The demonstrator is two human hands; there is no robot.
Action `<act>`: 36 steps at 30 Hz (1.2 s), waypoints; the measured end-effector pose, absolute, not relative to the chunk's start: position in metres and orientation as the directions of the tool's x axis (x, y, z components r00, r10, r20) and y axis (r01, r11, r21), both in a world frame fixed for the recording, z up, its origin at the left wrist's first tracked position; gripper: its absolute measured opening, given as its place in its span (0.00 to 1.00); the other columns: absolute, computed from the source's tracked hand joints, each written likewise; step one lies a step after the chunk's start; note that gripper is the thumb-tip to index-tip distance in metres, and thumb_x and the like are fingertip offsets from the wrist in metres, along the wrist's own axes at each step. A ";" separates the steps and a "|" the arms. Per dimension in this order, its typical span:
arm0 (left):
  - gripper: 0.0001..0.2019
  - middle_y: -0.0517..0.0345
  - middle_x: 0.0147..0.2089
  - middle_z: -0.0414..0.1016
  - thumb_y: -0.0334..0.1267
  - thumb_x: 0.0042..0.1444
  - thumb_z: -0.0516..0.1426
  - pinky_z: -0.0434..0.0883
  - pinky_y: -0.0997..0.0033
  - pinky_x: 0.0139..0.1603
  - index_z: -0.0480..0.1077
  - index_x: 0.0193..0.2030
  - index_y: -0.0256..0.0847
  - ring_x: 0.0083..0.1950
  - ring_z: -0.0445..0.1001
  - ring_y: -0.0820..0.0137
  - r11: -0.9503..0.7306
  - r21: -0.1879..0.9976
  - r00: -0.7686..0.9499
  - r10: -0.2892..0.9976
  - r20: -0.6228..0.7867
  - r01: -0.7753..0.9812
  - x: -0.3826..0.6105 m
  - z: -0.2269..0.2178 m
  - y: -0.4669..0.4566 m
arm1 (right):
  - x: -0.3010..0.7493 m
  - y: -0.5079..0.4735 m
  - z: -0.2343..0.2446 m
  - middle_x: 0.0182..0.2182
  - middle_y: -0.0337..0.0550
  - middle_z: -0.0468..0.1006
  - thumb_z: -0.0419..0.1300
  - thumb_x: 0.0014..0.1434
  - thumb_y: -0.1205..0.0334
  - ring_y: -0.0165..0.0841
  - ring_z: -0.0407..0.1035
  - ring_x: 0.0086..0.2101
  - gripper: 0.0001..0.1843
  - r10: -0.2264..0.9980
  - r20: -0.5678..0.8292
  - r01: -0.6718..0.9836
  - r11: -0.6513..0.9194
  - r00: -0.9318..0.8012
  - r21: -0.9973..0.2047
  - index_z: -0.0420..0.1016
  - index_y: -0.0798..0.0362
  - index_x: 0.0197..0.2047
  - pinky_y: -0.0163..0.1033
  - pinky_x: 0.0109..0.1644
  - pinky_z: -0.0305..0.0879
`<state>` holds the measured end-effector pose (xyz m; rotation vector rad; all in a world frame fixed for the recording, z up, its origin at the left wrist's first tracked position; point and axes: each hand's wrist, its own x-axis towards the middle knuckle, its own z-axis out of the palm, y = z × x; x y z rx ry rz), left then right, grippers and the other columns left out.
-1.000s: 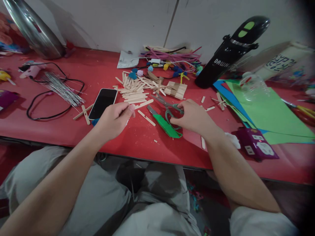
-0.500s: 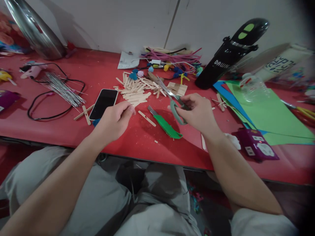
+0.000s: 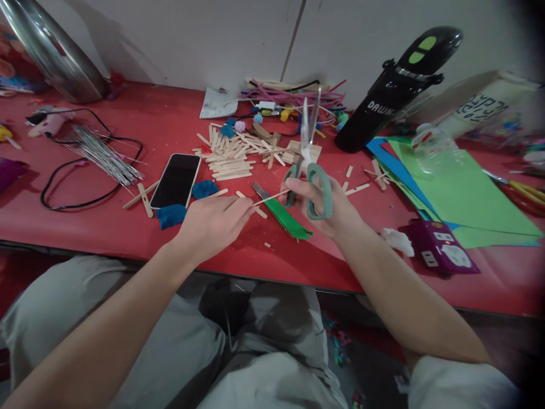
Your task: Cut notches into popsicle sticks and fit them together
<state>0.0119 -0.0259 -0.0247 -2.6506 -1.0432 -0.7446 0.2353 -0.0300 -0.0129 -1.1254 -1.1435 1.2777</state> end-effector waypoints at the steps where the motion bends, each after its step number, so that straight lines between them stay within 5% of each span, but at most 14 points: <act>1: 0.19 0.56 0.26 0.76 0.42 0.69 0.45 0.58 0.69 0.29 0.73 0.33 0.40 0.27 0.72 0.71 -0.733 -0.005 0.628 0.579 0.520 0.680 0.012 -0.025 -0.026 | 0.234 -0.032 -0.012 0.25 0.37 0.73 0.71 0.49 0.55 0.31 0.71 0.29 0.14 0.999 -0.004 -0.093 -0.008 -0.041 -0.996 0.71 0.51 0.30 0.38 0.35 0.70; 7: 0.15 0.56 0.28 0.77 0.40 0.68 0.49 0.59 0.70 0.30 0.73 0.37 0.39 0.28 0.71 0.71 -0.771 0.039 0.617 0.538 0.574 0.636 0.012 -0.027 -0.026 | 0.233 -0.035 -0.014 0.22 0.35 0.71 0.70 0.50 0.59 0.29 0.68 0.25 0.11 0.999 0.016 -0.130 0.009 -0.047 -0.991 0.72 0.51 0.27 0.37 0.29 0.63; 13: 0.15 0.64 0.22 0.65 0.45 0.66 0.50 0.60 0.74 0.28 0.68 0.33 0.40 0.24 0.63 0.76 -0.581 0.624 0.506 0.800 0.322 0.522 0.017 -0.015 -0.031 | 0.229 -0.036 -0.012 0.26 0.35 0.73 0.70 0.48 0.58 0.30 0.69 0.26 0.13 0.998 0.050 -0.108 0.046 -0.036 -0.993 0.69 0.50 0.30 0.38 0.32 0.65; 16: 0.16 0.66 0.21 0.60 0.44 0.66 0.50 0.59 0.74 0.25 0.67 0.30 0.40 0.22 0.60 0.76 -0.416 0.814 0.463 0.861 0.210 0.405 0.020 -0.011 -0.032 | 0.224 -0.039 -0.008 0.26 0.34 0.73 0.70 0.47 0.55 0.30 0.69 0.27 0.16 0.998 0.052 -0.057 0.050 -0.029 -0.997 0.67 0.48 0.31 0.40 0.34 0.67; 24: 0.14 0.64 0.20 0.60 0.42 0.64 0.51 0.55 0.72 0.22 0.68 0.29 0.41 0.22 0.58 0.76 -0.321 0.848 0.184 0.946 0.267 0.422 0.008 -0.003 -0.022 | 0.223 -0.042 -0.006 0.20 0.35 0.69 0.74 0.43 0.43 0.29 0.65 0.21 0.24 0.998 0.034 0.065 0.030 0.057 -0.997 0.67 0.50 0.28 0.37 0.25 0.61; 31: 0.16 0.64 0.18 0.58 0.45 0.66 0.49 0.53 0.72 0.19 0.66 0.29 0.42 0.19 0.56 0.76 -0.233 0.917 -0.013 0.968 0.251 0.324 -0.001 0.007 -0.019 | 0.223 -0.051 -0.007 0.22 0.32 0.64 0.74 0.44 0.48 0.25 0.56 0.23 0.22 0.983 0.003 0.262 0.051 -0.183 -0.964 0.70 0.54 0.28 0.35 0.26 0.53; 36: 0.17 0.64 0.19 0.60 0.47 0.66 0.50 0.55 0.72 0.20 0.66 0.28 0.42 0.20 0.57 0.76 -0.263 0.916 -0.024 0.959 0.283 0.304 -0.002 0.003 -0.020 | 0.217 -0.057 -0.007 0.22 0.33 0.65 0.74 0.46 0.48 0.26 0.58 0.25 0.22 0.971 -0.047 0.326 0.034 -0.235 -0.945 0.69 0.53 0.27 0.34 0.28 0.56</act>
